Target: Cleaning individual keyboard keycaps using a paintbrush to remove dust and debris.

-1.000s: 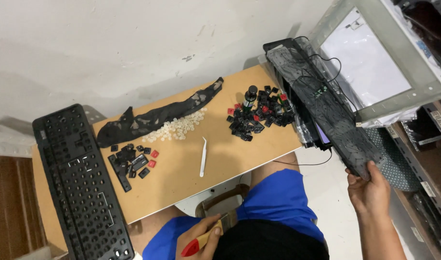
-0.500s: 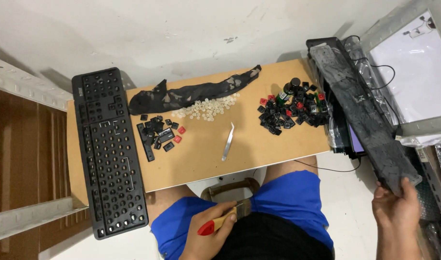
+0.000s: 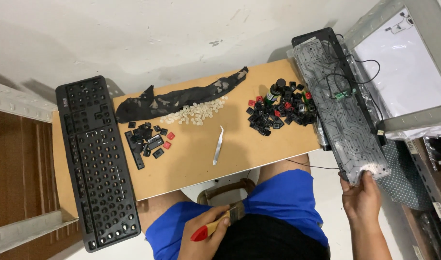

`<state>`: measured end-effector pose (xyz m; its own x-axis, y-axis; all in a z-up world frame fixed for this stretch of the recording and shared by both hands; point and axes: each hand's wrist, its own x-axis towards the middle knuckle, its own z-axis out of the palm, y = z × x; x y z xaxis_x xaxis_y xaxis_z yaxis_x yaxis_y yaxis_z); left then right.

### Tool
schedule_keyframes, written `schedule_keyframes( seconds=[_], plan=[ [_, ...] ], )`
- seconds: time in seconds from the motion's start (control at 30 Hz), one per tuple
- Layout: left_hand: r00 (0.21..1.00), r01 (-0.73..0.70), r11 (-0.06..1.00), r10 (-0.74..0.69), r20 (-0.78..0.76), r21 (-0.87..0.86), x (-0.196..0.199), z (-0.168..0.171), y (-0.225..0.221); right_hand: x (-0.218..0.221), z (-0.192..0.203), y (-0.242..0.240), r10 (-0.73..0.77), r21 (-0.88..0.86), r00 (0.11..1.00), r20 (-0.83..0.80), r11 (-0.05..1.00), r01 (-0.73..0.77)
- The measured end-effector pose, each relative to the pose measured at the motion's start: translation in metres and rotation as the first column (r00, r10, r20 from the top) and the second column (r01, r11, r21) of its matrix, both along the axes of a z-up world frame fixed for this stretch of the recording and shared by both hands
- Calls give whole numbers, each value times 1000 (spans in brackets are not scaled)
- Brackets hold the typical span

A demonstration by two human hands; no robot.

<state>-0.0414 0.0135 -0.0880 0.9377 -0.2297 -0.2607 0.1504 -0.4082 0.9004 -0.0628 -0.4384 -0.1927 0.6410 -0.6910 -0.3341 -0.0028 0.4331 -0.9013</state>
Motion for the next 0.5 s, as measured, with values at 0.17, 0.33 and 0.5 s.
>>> schedule_keyframes(
  seconds=[0.17,0.33,0.5],
  plan=[
    [1000,6,1000,-5,-12,27,-1,1,0,-10,15,15,164,-106,974,-154,978,-181],
    [1000,-7,1000,7,28,23,0,4,-2,-64,-29,49,369,-424,815,-447,715,-556],
    [999,7,1000,-9,42,29,-1,1,-7,25,29,112,386,-658,828,-408,504,-559]
  ],
)
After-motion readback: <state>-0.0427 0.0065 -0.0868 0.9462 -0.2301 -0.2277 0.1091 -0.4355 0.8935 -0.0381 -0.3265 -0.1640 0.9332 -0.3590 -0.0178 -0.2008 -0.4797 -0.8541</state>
